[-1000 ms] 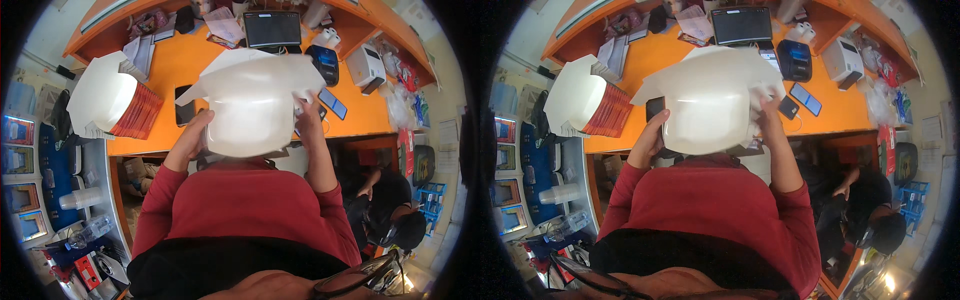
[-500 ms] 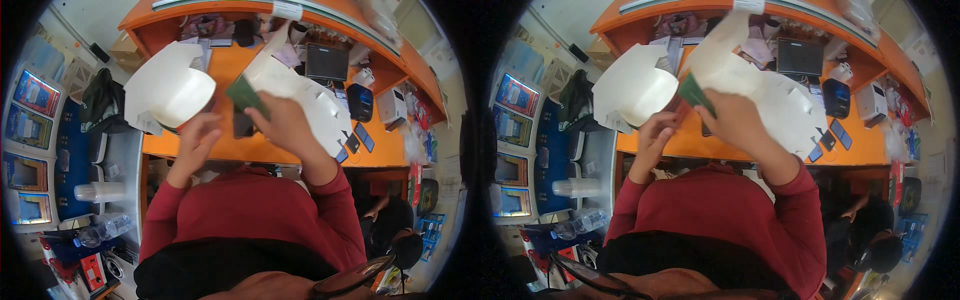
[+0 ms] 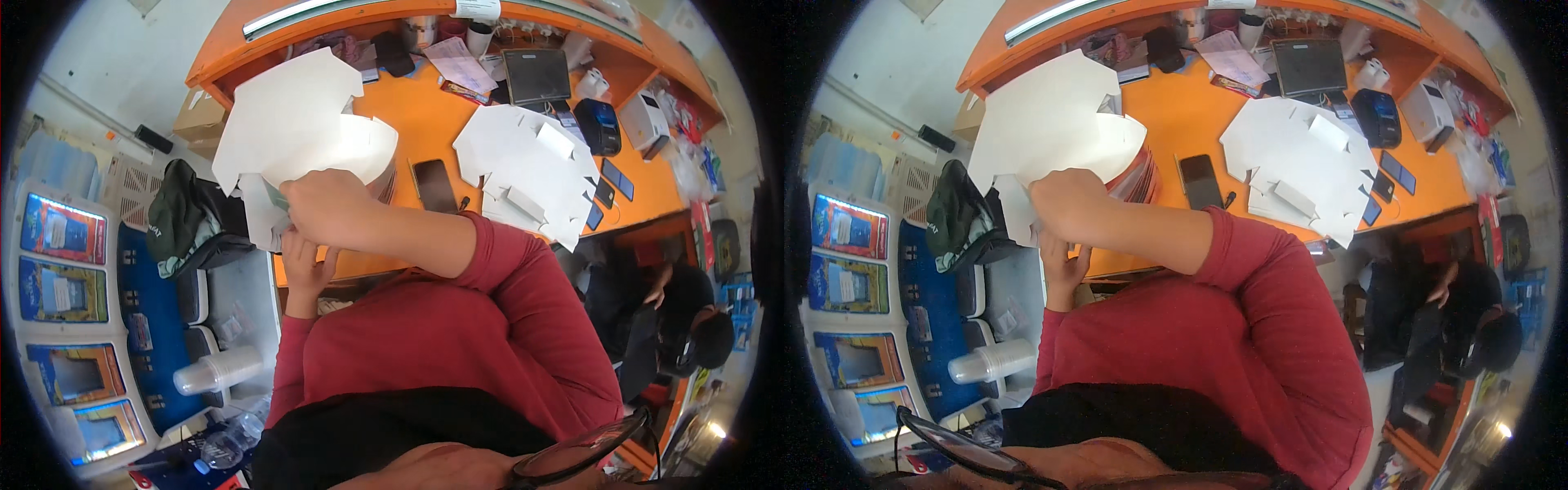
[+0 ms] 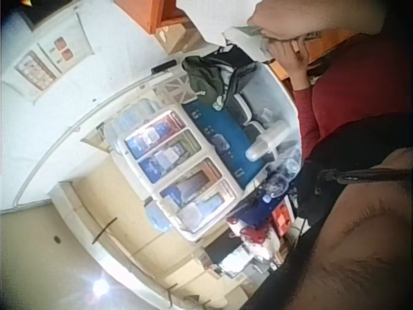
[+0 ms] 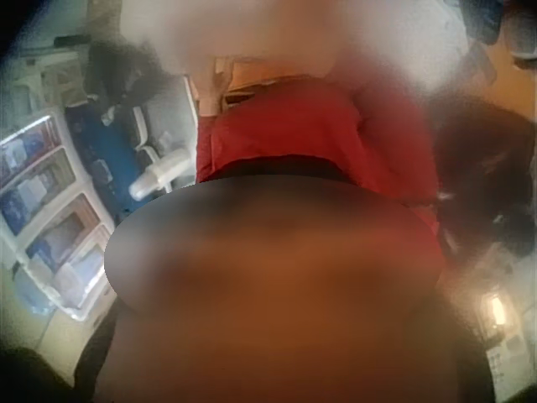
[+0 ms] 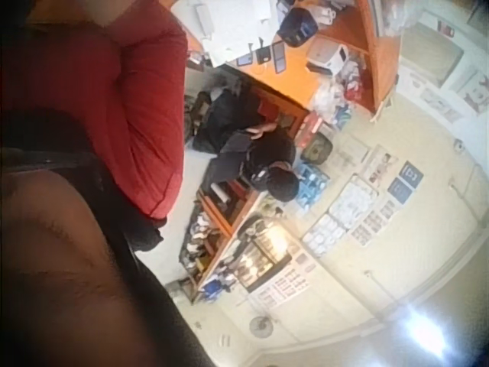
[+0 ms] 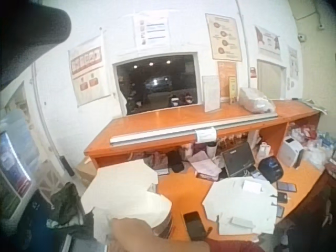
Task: The person assembles cardboard takeout boxes by hand at a counter, inserts small green leaflets, and places snack items inside the completed boxes.
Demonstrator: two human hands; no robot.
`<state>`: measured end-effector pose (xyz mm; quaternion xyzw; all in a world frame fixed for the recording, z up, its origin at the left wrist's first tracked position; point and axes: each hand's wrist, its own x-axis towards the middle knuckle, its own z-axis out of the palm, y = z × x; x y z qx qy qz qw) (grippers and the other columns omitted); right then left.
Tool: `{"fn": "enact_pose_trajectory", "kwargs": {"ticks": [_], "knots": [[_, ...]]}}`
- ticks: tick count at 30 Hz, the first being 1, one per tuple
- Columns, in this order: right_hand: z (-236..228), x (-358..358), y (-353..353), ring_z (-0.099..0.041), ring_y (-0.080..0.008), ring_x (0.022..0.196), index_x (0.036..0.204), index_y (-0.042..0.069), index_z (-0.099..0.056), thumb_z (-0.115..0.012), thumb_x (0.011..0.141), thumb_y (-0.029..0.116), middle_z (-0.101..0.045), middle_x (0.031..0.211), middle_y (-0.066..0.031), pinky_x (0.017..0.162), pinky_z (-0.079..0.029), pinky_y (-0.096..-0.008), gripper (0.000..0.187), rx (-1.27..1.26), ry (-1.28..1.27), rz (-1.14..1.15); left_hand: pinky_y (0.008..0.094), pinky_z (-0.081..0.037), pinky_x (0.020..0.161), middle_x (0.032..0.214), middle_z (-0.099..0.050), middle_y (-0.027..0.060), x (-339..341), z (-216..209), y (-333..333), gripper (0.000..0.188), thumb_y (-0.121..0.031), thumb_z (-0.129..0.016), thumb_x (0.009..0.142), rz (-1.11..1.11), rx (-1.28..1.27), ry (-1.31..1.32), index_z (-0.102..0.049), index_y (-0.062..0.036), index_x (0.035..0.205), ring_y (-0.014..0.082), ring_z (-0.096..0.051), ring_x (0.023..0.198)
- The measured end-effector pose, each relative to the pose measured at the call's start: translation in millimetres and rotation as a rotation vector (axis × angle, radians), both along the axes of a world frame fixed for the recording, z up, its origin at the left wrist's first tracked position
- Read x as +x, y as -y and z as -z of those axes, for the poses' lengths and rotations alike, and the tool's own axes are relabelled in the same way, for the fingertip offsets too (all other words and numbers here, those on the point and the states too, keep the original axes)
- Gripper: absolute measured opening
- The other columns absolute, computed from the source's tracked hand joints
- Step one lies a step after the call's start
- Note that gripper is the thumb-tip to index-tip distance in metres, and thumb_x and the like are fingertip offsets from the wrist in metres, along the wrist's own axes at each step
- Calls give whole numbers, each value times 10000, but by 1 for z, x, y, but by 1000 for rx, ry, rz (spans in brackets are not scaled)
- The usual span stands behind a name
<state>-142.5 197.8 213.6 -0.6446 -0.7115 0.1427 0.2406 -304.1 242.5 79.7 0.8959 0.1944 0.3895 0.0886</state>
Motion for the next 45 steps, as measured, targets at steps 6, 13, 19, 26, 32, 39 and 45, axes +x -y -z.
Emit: {"fn": "enact_pose_trajectory", "kwargs": {"ticks": [6,13,19,26,32,39,45], "knots": [[17,9,-3,-697,-329,800,890,16,-674,-638,761,149,-694,826,-177,690,-549,-422,188,-207,127,15,430,-431,856,917,-600,94,8,2,0,321,-84,-834,657,51,30,124,-602,-71,879,316,-560,910],[49,-6,0,-709,-317,782,783,19,-725,-649,757,203,-707,820,-184,647,-560,-410,200,-87,100,62,432,-424,900,931,-613,92,11,15,-2,271,9,-767,664,106,-8,186,-629,-41,892,319,-558,938],[46,-12,12,-694,-331,799,870,22,-723,-508,909,413,-705,903,-172,694,-544,-441,448,-220,-7,100,462,-407,930,942,-614,112,12,24,-9,271,-28,-741,714,173,37,222,-655,-37,971,355,-567,910],[74,33,39,-657,-329,950,1054,56,-648,-580,911,284,-651,1133,-159,814,-522,-426,277,760,-303,157,503,-373,1006,1002,-551,92,9,20,4,325,-69,-813,721,102,55,146,-613,-92,977,293,-545,993],[175,242,175,-609,-336,1079,1156,85,-667,-729,782,283,-667,1145,-148,942,-478,-410,427,-42,75,639,475,-451,959,1063,-527,61,15,-7,41,400,-127,-840,721,102,249,222,-590,-151,1032,295,-531,1035],[223,323,256,-641,-312,1011,1111,80,-693,-764,761,296,-686,1095,-154,907,-482,-364,417,-347,-229,546,489,-510,885,1061,-573,96,97,-13,91,349,-129,-784,766,372,167,220,-571,-145,1041,304,-578,990],[238,361,263,-617,-223,849,1015,32,-673,-626,911,260,-686,919,-118,796,-483,-339,255,-298,-551,618,484,-520,863,1034,-593,116,170,-22,139,336,-107,-766,774,549,45,206,-577,-104,1052,313,-596,949]]}}
